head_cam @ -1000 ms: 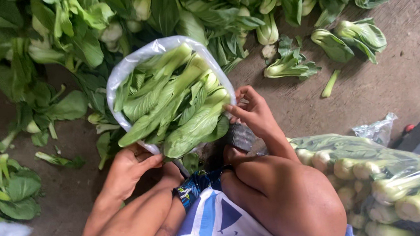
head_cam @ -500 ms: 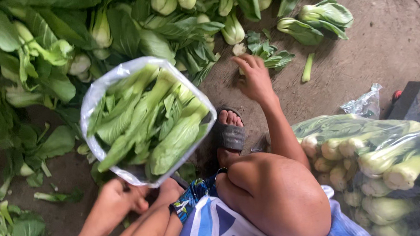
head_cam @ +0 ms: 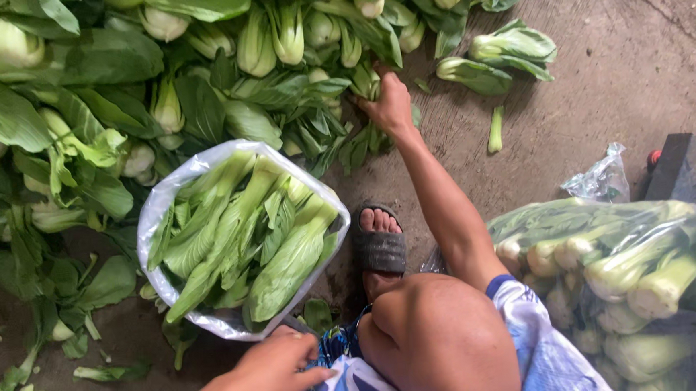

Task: The person sits on the floor among large piles of bok choy, opens a plastic bag liner in a basket, picks individual bok choy heads from the pile, trims off damaged leaves by hand, and packs them into the lined basket, occasionally gathering loose vegetables from the floor.

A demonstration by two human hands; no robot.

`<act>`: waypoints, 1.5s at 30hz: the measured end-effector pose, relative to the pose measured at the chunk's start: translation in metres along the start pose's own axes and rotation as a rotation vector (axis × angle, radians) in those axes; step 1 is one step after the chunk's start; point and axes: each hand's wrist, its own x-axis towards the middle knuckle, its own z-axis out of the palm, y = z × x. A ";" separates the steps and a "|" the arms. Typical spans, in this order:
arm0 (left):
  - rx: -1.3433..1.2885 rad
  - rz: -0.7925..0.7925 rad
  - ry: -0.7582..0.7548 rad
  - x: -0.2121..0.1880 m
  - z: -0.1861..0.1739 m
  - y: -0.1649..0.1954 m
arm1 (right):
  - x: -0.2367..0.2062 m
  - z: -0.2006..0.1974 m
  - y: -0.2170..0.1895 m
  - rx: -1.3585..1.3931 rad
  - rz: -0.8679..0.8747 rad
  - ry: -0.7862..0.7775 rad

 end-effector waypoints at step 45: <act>-1.851 0.397 0.095 0.250 -0.045 0.059 | 0.044 -0.097 0.078 -0.607 0.358 -0.125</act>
